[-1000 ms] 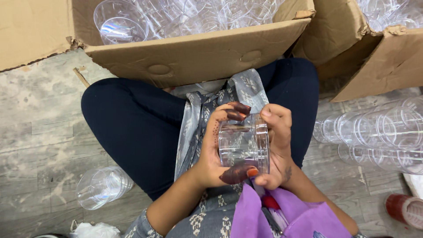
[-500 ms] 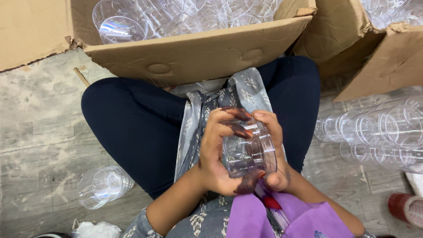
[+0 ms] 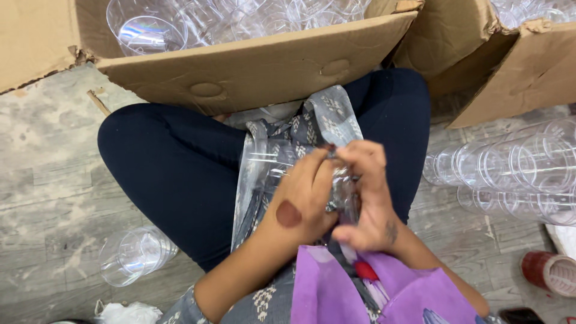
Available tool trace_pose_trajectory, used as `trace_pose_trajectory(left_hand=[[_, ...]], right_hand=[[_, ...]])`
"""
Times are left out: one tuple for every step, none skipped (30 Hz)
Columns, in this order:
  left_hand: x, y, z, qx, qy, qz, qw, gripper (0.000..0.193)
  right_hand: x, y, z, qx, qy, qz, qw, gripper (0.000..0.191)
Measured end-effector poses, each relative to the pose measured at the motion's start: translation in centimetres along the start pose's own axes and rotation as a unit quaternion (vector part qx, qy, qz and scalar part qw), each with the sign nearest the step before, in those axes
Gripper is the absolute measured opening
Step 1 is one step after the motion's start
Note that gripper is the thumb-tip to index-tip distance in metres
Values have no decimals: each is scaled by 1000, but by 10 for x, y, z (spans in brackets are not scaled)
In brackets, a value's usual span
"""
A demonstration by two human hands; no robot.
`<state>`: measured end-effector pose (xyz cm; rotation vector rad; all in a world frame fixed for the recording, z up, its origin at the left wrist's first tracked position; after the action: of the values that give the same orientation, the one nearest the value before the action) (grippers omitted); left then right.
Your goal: The person sits on the floor and fits clear plastic lids onto clear plastic jars one at a time, pressing each lid down to seat it. The finished jars are stacked in groups on the floor and filled jars are placed into cardboard boxes.
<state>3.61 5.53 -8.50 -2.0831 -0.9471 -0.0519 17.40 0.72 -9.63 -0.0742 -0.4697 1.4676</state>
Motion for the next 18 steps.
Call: trace_pose_trajectory(left_hand=[[-2, 6, 10, 31, -21, 22, 999, 82], [-4, 10, 20, 77, -40, 39, 995, 90], [-5, 12, 32, 123, -59, 55, 989, 98], [-8, 13, 43, 167, -79, 71, 980, 106], [-10, 14, 46, 185, -61, 83, 977, 107], [-12, 15, 48, 204, -43, 95, 973, 107], [-14, 15, 50, 222, -24, 107, 969, 109], [-16, 11, 51, 220, -21, 98, 970, 102], [-18, 6, 52, 218, -18, 88, 972, 96], [-18, 1, 52, 216, -15, 78, 973, 92], [-20, -9, 56, 242, -47, 50, 968, 96], [-21, -20, 61, 268, -78, 21, 960, 101], [-22, -30, 66, 295, -109, -9, 949, 105], [-21, -36, 74, 277, -125, -18, 952, 104], [-21, -42, 82, 259, -142, -28, 955, 103], [-22, -47, 90, 241, -158, -39, 957, 102], [-22, -49, 95, 225, -141, -46, 963, 100], [-23, -49, 99, 207, -123, -53, 969, 98]], right_hand=[[1, -3, -2, 10, 6, -16, 1000, 101], [2, -10, -8, 91, 36, -51, 994, 104], [3, -18, -14, 171, 66, -84, 979, 106], [2, -27, -21, 249, 97, -116, 957, 109], [2, -34, -21, 269, 91, -130, 950, 106], [0, -43, -22, 289, 84, -145, 943, 102], [-2, -47, -22, 305, 81, -154, 936, 100], [-3, -52, -23, 321, 78, -163, 930, 98], [-6, -53, -23, 333, 82, -165, 925, 97], [-7, -52, -24, 341, 86, -162, 922, 97], [-9, -51, -24, 350, 90, -160, 919, 97], [-9, -46, -24, 355, 96, -151, 918, 97], [-8, -42, -25, 359, 104, -140, 917, 97], [-7, -37, -25, 363, 112, -128, 916, 98], [-6, -32, -26, 365, 124, -113, 916, 100], [-4, -28, -25, 366, 134, -98, 916, 101], [-3, -24, -24, 370, 140, -73, 915, 101], [-1, -20, -23, 374, 146, -48, 915, 102]])
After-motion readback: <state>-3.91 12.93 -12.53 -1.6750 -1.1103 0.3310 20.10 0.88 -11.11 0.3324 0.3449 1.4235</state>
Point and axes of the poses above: each hand's wrist, its own x-axis towards the middle knuckle, its own y-axis out of the palm, z = x × y, the point moved 6 cm from there along x, towards the middle knuckle, and after that the axes turned 9 degrees about y, right-handed, at the moved point
